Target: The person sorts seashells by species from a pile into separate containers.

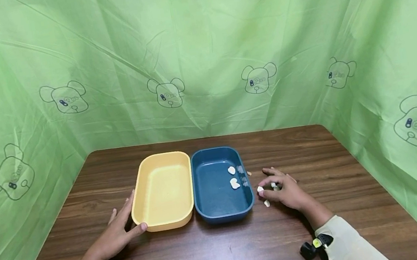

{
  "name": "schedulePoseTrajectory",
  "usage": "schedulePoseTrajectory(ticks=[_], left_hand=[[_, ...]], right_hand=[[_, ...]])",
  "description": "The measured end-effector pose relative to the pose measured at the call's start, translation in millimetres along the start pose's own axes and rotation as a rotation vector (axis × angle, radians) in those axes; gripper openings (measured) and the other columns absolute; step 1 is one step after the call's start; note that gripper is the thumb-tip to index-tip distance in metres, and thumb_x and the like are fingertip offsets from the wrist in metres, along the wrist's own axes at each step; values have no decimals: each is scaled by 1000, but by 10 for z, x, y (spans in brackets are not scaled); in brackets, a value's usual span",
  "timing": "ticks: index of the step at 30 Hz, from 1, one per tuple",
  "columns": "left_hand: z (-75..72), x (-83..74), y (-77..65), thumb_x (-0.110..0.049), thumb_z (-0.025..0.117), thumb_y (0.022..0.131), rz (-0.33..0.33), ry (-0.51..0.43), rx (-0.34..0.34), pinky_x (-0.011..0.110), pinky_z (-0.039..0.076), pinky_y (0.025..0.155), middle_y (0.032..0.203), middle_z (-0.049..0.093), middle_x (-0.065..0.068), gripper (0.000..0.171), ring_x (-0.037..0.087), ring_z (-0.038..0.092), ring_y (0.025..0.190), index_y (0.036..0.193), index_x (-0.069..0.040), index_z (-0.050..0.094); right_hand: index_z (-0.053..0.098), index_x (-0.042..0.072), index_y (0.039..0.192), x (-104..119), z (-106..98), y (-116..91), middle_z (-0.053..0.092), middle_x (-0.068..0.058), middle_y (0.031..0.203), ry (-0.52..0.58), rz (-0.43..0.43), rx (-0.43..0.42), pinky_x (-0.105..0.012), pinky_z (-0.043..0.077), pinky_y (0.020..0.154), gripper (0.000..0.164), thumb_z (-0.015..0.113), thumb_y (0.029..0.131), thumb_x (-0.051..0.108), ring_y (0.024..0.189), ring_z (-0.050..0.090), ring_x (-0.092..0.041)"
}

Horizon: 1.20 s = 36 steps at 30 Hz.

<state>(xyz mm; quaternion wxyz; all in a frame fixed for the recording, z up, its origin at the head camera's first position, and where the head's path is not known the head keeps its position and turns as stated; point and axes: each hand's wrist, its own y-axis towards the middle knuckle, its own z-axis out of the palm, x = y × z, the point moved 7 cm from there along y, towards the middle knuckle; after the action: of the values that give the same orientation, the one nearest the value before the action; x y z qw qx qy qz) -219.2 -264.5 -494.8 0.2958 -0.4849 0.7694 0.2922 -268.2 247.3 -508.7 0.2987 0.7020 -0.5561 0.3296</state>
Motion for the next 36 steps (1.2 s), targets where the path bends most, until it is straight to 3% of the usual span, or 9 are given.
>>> schedulePoseTrajectory(ticks=[8, 15, 25, 31, 36], left_hand=[[2, 3, 0, -30, 76, 100, -1, 1, -1, 88, -9, 123, 180, 13, 32, 105, 71, 13, 159, 178, -24, 6], [-2, 4, 5, -30, 76, 99, -3, -7, 0, 87, -10, 123, 181, 12, 30, 105, 71, 13, 159, 178, -25, 6], [-1, -12, -7, -29, 75, 100, -3, -4, 6, 88, -9, 122, 180, 13, 31, 104, 72, 13, 159, 178, -21, 6], [-3, -11, -2, -30, 75, 100, 1, 1, 3, 88, -9, 123, 180, 13, 32, 104, 71, 13, 159, 178, -21, 7], [-9, 5, -4, -29, 75, 100, -2, -4, 4, 87, -9, 123, 180, 13, 32, 103, 71, 13, 159, 177, -12, 9]], right_hand=[[83, 17, 109, -7, -14, 3, 47, -23, 170, 79, 15, -17, -75, 21, 131, 19, 88, 94, 27, 164, 30, -52], [82, 9, 112, 76, -79, 17, 50, -28, 165, 107, -18, -69, -68, 39, 124, 20, 86, 95, 20, 155, 45, -54], [82, 6, 112, 244, -164, 41, 60, -23, 157, 142, -15, -179, -57, 38, 125, 20, 85, 97, 18, 153, 52, -43], [81, 4, 111, 384, -166, 48, 61, -23, 153, 132, -36, -236, -64, 48, 116, 18, 82, 100, 18, 146, 57, -40], [80, 6, 110, 537, -146, 65, 64, -18, 149, 114, -74, -259, -65, 45, 119, 17, 83, 99, 18, 144, 57, -40]])
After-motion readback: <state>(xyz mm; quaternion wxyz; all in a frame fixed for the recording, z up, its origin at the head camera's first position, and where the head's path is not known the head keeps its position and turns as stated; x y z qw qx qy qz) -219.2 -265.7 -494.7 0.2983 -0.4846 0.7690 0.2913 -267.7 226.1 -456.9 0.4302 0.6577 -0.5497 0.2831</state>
